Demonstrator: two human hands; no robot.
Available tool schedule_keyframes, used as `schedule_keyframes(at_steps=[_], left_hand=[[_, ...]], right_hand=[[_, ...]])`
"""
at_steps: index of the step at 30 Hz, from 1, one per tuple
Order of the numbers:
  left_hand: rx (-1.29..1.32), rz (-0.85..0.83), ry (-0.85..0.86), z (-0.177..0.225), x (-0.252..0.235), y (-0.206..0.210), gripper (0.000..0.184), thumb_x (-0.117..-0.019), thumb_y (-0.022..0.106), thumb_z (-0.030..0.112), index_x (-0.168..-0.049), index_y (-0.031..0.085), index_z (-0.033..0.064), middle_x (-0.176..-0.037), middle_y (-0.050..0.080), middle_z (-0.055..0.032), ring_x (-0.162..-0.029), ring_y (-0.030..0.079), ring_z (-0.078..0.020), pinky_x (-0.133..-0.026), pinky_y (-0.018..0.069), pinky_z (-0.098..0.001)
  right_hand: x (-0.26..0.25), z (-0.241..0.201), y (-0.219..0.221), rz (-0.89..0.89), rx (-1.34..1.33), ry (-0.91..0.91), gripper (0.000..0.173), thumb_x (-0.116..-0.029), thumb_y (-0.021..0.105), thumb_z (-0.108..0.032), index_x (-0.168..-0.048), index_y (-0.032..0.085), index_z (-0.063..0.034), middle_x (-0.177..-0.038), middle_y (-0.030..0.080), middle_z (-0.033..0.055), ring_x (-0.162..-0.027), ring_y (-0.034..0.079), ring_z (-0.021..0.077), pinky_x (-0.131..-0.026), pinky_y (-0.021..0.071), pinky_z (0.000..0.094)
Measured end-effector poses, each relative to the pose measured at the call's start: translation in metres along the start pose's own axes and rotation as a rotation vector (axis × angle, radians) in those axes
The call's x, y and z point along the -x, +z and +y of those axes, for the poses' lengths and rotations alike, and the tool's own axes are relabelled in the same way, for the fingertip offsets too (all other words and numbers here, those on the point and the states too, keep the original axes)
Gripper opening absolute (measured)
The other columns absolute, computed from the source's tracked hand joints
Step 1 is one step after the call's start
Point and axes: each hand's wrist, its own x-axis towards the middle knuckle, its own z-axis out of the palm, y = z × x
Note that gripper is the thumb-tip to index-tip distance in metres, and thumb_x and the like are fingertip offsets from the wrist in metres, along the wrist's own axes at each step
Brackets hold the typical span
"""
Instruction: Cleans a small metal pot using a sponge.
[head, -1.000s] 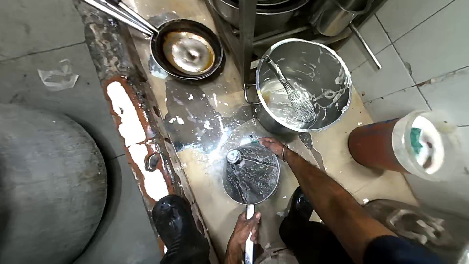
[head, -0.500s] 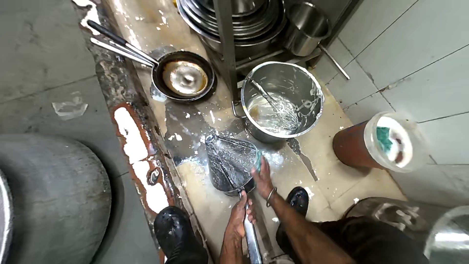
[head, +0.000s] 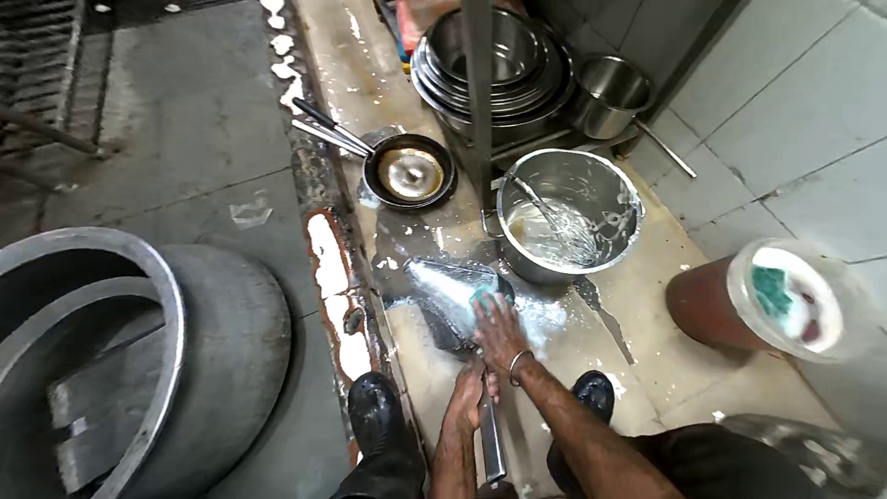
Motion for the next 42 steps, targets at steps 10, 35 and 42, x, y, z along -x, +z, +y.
schedule_keyframes(at_steps=[10, 35, 42], left_hand=[[-0.043, 0.029, -0.034, 0.015, 0.013, 0.009, 0.023, -0.114, 0.036, 0.026, -0.115, 0.043, 0.0048, -0.061, 0.046, -0.0033, -0.041, 0.049, -0.0123, -0.038, 0.0485, -0.0259], [-0.963, 0.124, -0.057, 0.034, 0.015, -0.006, 0.051, -0.1055, 0.052, 0.021, -0.15, 0.037, 0.0025, -0.12, 0.063, -0.0214, -0.083, 0.071, -0.0259, -0.074, 0.061, -0.0427], [-0.921, 0.13, 0.041, 0.01, 0.005, -0.023, 0.041, -0.102, 0.057, 0.016, -0.139, 0.05, -0.0006, -0.114, 0.066, -0.0204, -0.08, 0.071, -0.0258, -0.074, 0.0609, -0.0431]], right_hand=[[-0.048, 0.025, -0.028, 0.214, -0.308, 0.257, 0.055, -0.1107, 0.044, -0.035, -0.158, 0.041, -0.0074, -0.159, 0.041, 0.0274, -0.147, 0.04, 0.0456, -0.121, 0.0326, 0.0606], [-0.074, -0.053, -0.024, -0.364, 0.623, -0.604, 0.044, -0.1029, 0.056, -0.035, -0.145, 0.061, -0.0215, -0.162, 0.046, 0.0063, -0.156, 0.029, 0.0342, -0.125, 0.0122, 0.0681], [-0.042, -0.058, -0.008, -0.696, 0.746, -0.696, 0.042, -0.0993, 0.063, -0.03, -0.138, 0.064, -0.0124, -0.166, 0.039, 0.0021, -0.16, 0.017, 0.0299, -0.122, -0.0037, 0.0728]])
